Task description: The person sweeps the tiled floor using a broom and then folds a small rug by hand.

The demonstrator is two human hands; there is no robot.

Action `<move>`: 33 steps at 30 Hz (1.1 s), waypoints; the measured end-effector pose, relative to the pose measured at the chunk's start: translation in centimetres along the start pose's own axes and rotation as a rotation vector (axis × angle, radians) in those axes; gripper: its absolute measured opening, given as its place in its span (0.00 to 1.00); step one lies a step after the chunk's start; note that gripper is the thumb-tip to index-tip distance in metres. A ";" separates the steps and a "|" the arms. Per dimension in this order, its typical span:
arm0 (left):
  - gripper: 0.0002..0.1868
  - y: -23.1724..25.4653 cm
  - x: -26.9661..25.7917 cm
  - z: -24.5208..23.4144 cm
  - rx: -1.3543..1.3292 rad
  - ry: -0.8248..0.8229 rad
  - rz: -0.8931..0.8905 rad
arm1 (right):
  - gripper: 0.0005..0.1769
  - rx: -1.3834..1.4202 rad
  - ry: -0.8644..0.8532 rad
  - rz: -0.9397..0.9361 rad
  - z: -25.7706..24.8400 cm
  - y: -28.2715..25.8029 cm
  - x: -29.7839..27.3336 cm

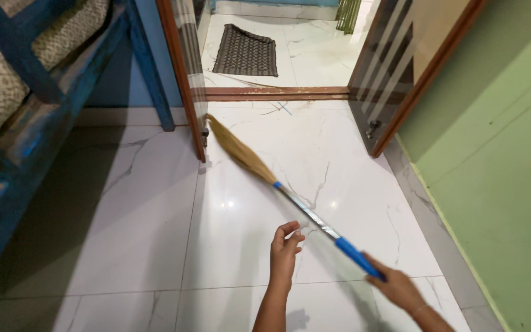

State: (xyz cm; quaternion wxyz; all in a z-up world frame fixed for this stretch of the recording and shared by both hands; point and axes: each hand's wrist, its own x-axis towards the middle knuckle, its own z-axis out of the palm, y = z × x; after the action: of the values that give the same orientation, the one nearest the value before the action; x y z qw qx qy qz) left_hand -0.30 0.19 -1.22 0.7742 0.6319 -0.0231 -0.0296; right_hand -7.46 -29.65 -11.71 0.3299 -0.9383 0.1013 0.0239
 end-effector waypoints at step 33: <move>0.18 3.9 -0.4 -2.6 0.029 -0.103 -0.126 | 0.31 0.824 0.203 0.279 -4.0 -15.0 9.1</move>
State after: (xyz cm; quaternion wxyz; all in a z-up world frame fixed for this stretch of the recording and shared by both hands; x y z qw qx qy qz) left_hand -0.41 3.49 2.08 0.7594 0.6408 -0.0236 -0.1106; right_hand 4.41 -22.30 -0.33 0.6582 -0.7034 0.2600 -0.0662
